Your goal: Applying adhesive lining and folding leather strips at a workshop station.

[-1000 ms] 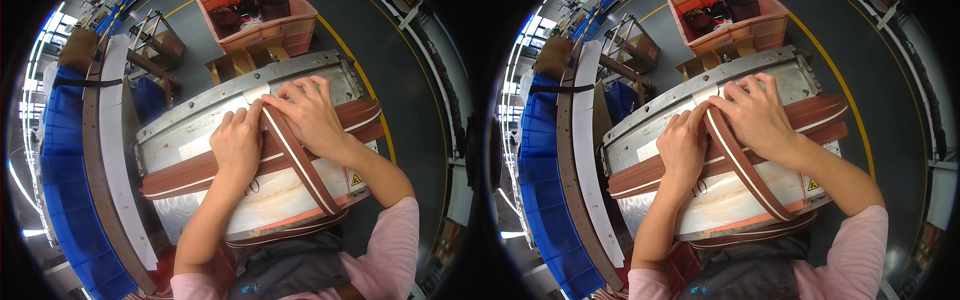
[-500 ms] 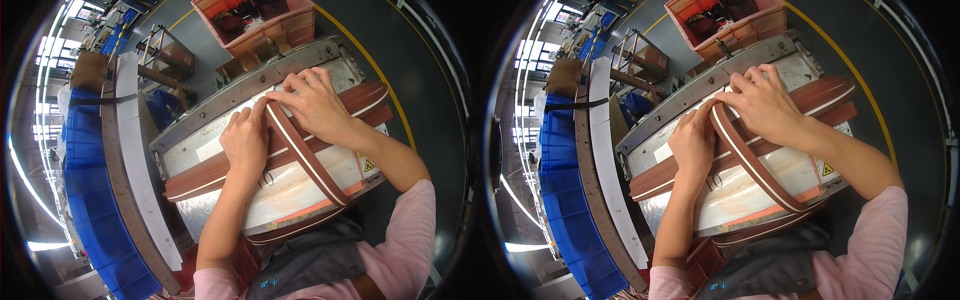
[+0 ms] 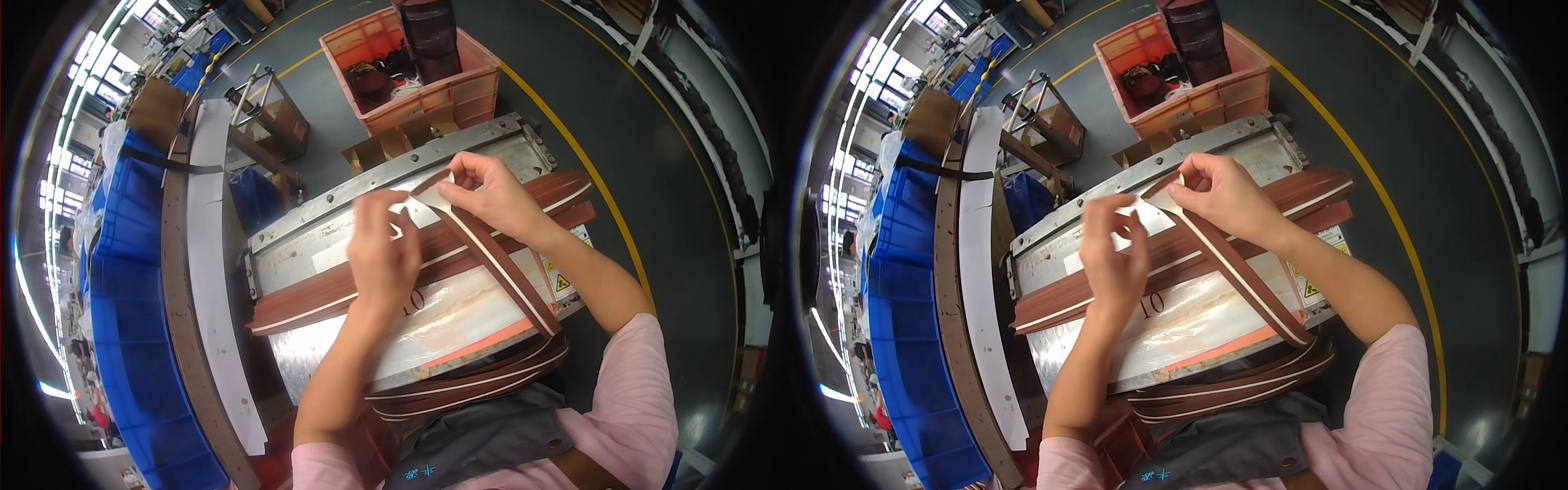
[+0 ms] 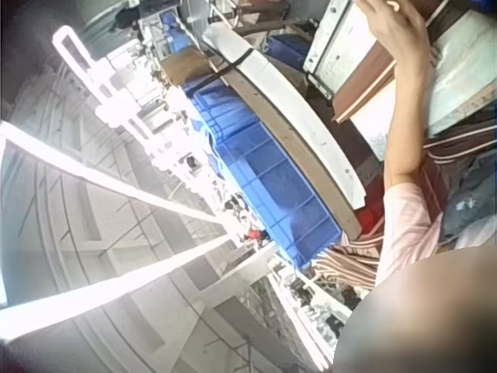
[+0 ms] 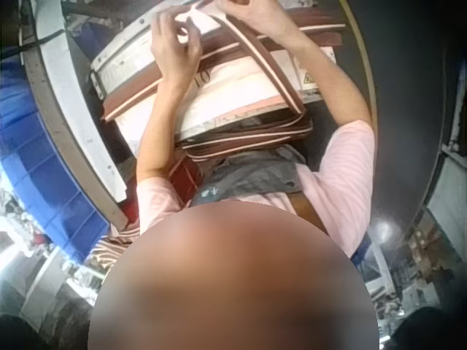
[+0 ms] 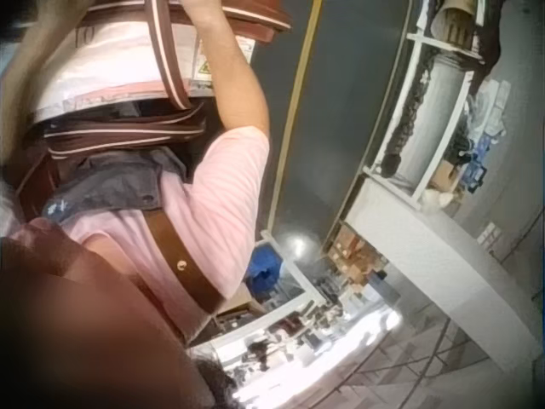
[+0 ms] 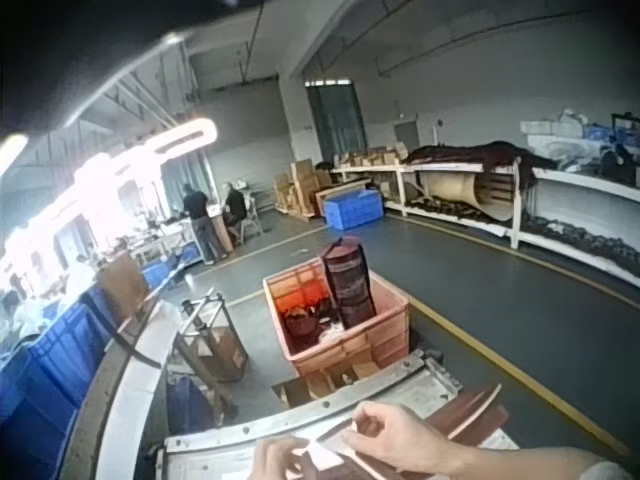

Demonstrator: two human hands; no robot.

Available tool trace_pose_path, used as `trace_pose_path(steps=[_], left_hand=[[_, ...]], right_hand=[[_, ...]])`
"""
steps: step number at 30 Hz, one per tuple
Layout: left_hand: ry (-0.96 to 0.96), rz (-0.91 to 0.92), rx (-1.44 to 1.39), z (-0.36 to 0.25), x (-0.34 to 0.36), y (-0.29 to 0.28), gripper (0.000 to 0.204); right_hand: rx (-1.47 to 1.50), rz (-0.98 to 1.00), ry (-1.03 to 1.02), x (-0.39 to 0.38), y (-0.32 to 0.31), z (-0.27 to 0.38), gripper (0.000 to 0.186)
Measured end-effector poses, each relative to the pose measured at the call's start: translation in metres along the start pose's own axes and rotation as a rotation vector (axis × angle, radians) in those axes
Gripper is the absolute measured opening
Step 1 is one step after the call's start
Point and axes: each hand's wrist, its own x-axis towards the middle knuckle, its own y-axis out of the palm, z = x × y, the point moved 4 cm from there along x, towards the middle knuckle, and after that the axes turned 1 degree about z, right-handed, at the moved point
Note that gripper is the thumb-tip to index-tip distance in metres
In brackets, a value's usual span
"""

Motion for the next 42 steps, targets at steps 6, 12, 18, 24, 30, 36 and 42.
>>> trace_pose_path(steps=[6, 12, 18, 24, 30, 36, 42], left_hand=[[-0.526, 0.248, -0.798, 0.032, -0.001, 0.011, 0.019], [-0.555, 0.237, -0.719, 0.036, -0.012, 0.025, 0.015], [-0.637, 0.261, -0.780, 0.045, -0.014, 0.031, 0.017], [-0.633, 0.320, -0.711, 0.049, -0.012, 0.036, 0.017], [-0.643, 0.320, -0.731, 0.049, -0.013, 0.036, 0.017], [-0.483, 0.170, -0.599, 0.036, -0.008, 0.007, 0.015], [-0.195, -0.519, -0.578, -0.042, -0.069, -0.173, 0.011]], right_hand=[[-0.023, 0.051, -0.072, -0.010, 0.012, 0.008, 0.016], [-0.157, -0.026, -0.029, -0.009, 0.012, 0.000, 0.016], [-0.224, -0.089, -0.058, -0.007, 0.008, -0.009, 0.021], [-0.296, 0.030, -0.040, 0.001, 0.008, -0.021, 0.023], [-0.394, -0.094, -0.175, -0.005, 0.012, -0.007, 0.023], [0.018, 0.206, 0.130, -0.039, 0.022, 0.026, 0.049], [0.190, 0.563, 0.412, -0.181, 0.022, 0.078, 0.056]])
